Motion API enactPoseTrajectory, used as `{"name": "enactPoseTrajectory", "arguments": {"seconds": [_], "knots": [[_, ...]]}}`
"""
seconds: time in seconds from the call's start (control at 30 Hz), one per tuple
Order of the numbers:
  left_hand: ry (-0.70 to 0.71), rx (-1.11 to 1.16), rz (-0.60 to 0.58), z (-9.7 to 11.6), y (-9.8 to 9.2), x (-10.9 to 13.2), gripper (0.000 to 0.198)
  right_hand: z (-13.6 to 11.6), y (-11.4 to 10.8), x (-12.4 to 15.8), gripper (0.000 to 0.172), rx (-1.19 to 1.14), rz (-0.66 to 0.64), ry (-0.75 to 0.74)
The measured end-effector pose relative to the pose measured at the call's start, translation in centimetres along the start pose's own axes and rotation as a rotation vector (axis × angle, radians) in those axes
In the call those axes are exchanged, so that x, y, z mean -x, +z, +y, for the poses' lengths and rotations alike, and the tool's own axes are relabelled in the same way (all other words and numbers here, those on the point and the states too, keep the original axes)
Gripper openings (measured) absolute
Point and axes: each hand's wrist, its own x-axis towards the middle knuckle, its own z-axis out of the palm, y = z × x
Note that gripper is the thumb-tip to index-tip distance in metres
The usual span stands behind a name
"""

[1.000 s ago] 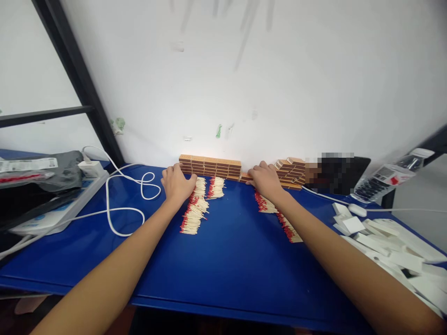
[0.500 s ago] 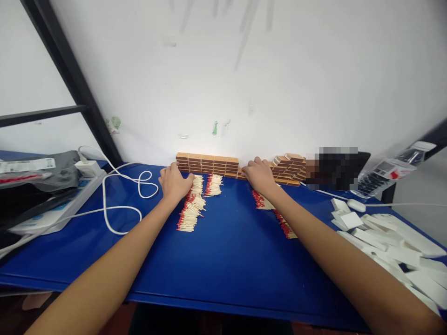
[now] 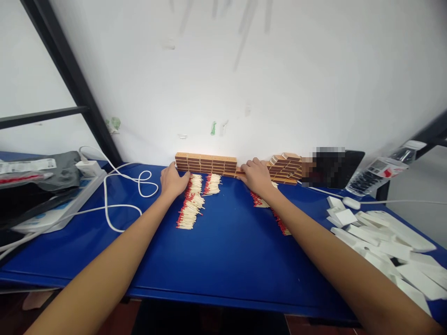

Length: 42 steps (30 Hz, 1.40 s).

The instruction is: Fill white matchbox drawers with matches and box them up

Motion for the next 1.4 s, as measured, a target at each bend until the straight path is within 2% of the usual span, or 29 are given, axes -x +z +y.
{"name": "enactPoseTrajectory", "arguments": {"seconds": [0.27,0.43,0.57,0.67,0.73,0.8,0.87,0.93,1.07,1.13,1.23,1.27,1.33,1.4], "knots": [[0.001,-0.003,-0.062,-0.4,0.8,-0.2,0.055,0.0,0.5,-0.6,0.027,-0.017,0.03,0.001],[-0.023,-0.009,-0.07,-0.3,0.8,-0.3,0.053,0.3,-0.3,0.2,0.022,-0.006,0.061,-0.011],[-0.031,-0.015,-0.063,0.1,0.7,0.0,0.054,2.7,-1.7,2.3,0.027,-0.038,0.149,0.02],[-0.03,-0.02,-0.043,0.4,0.5,0.3,0.052,5.4,-2.7,4.5,0.03,-0.047,0.233,0.109],[-0.016,0.002,0.026,0.7,0.3,0.6,0.054,7.0,-3.2,5.9,0.028,-0.071,0.253,0.161],[0.022,0.047,0.156,1.1,0.0,1.0,0.057,8.2,-3.7,6.8,0.025,-0.127,0.223,0.194],[0.109,0.1,0.259,1.5,-0.4,1.5,0.053,8.9,-4.2,7.4,0.021,-0.211,0.125,0.209],[0.232,0.152,0.304,2.2,-0.8,2.1,0.042,9.6,-5.0,7.6,0.02,-0.273,0.019,0.218],[0.546,0.195,0.259,3.7,-1.3,3.9,0.026,12.1,-6.7,8.5,0.017,-0.303,-0.09,0.339],[0.668,0.197,0.211,4.4,-1.4,4.9,0.02,13.6,-7.3,9.6,0.019,-0.393,-0.3,0.41],[0.795,0.204,0.13,5.3,-1.6,6.4,0.023,14.9,-7.4,11.7,0.033,-0.592,-0.781,0.489],[0.821,0.211,0.123,5.5,-1.6,6.7,0.023,14.9,-7.3,12.2,0.038,-0.623,-0.896,0.529],[0.859,0.216,0.109,5.7,-1.7,7.2,0.024,14.5,-6.8,12.7,0.038,-0.641,-0.979,0.603],[0.866,0.22,0.097,5.8,-1.7,7.4,0.025,14.0,-6.2,12.8,0.028,-0.664,-0.981,0.616]]}}
